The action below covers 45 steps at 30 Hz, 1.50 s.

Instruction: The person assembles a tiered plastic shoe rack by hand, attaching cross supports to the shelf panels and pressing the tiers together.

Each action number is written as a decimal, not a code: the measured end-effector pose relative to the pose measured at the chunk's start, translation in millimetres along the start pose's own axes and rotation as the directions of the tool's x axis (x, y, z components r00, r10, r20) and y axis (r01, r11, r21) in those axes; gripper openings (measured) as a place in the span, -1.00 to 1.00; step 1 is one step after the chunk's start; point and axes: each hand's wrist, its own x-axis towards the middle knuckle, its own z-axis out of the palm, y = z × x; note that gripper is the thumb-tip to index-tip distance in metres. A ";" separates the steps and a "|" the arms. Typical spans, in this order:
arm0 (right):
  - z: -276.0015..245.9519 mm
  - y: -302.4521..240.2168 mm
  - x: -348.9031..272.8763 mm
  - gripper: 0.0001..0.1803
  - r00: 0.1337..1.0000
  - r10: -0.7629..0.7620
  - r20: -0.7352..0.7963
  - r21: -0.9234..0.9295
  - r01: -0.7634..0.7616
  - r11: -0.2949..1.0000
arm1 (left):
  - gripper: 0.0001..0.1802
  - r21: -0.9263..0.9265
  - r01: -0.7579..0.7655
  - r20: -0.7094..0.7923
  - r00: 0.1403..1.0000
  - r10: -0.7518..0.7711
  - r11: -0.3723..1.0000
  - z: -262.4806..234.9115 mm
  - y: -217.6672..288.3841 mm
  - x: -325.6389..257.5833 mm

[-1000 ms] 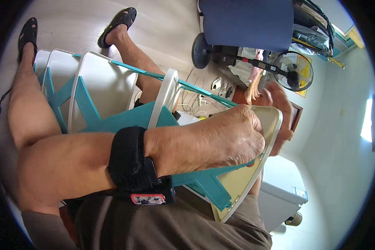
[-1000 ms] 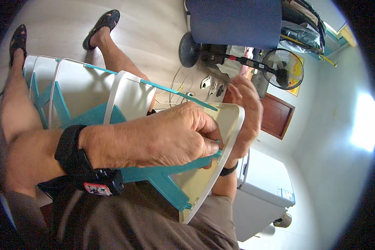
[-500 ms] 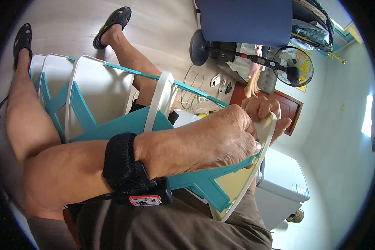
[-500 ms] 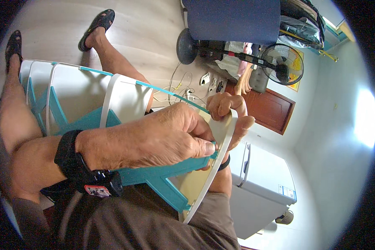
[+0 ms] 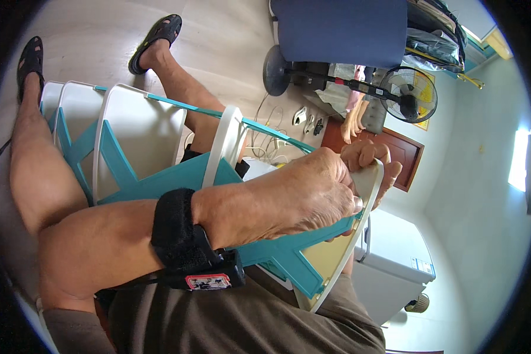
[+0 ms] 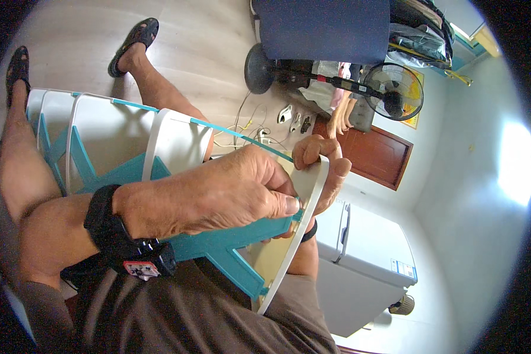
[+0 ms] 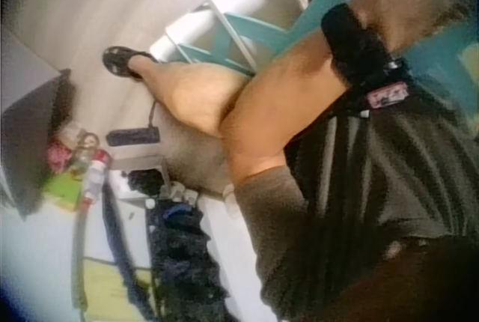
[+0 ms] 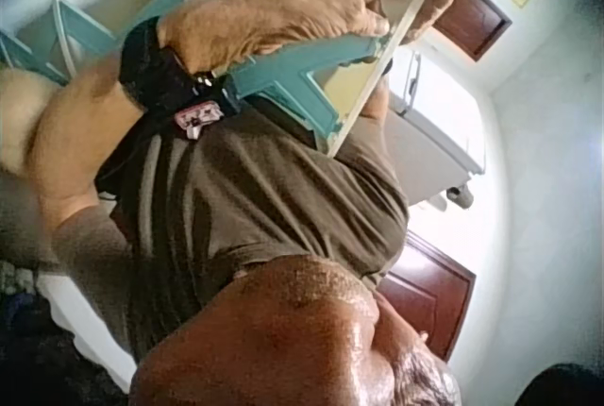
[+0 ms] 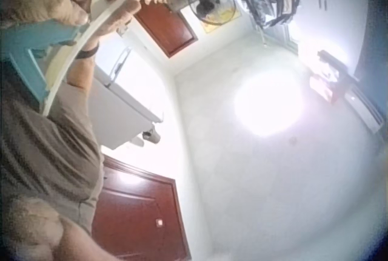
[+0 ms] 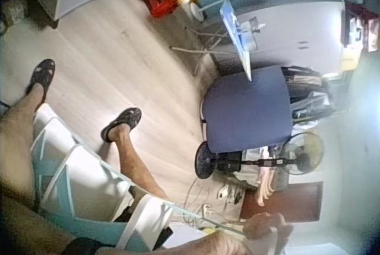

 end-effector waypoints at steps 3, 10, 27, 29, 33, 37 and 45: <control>0.4 0.3 0.5 -0.38 0.999 -0.029 0.015 -0.066 0.030 0.997 | -0.77 0.006 0.027 -0.058 0.998 -0.027 1.000 7.2 -2.8 -0.4; 2.3 6.8 0.9 -0.43 0.995 -0.091 -0.029 -0.222 0.082 0.972 | -0.78 -0.200 0.022 -0.005 1.000 -0.023 0.980 3.8 -26.2 10.1; 23.9 6.9 -12.8 -0.53 0.971 -0.197 -0.133 -0.555 0.092 0.827 | -0.75 0.446 -0.259 -0.109 0.934 0.339 0.857 6.9 -35.3 18.3; 25.6 6.9 -16.8 -0.56 0.929 -0.371 -0.015 -0.859 0.178 0.480 | -0.74 0.354 -0.250 -0.088 0.950 0.298 0.901 7.1 -33.9 17.5; 30.5 0.1 -10.2 -0.50 0.940 -0.342 0.023 -0.829 0.209 0.519 | -0.74 0.629 -0.209 -0.072 0.943 0.324 0.749 8.1 -16.1 5.3; 26.2 -8.3 -1.7 -0.44 0.992 -0.121 -0.017 -0.430 0.102 0.897 | -0.77 0.892 -0.072 -0.150 0.883 0.444 0.446 17.0 -7.6 -25.0; 20.2 -9.3 -4.2 -0.22 0.994 -0.050 0.095 -0.539 0.093 0.837 | -0.70 0.180 0.116 -0.133 0.987 -0.092 0.977 76.7 -53.9 -122.7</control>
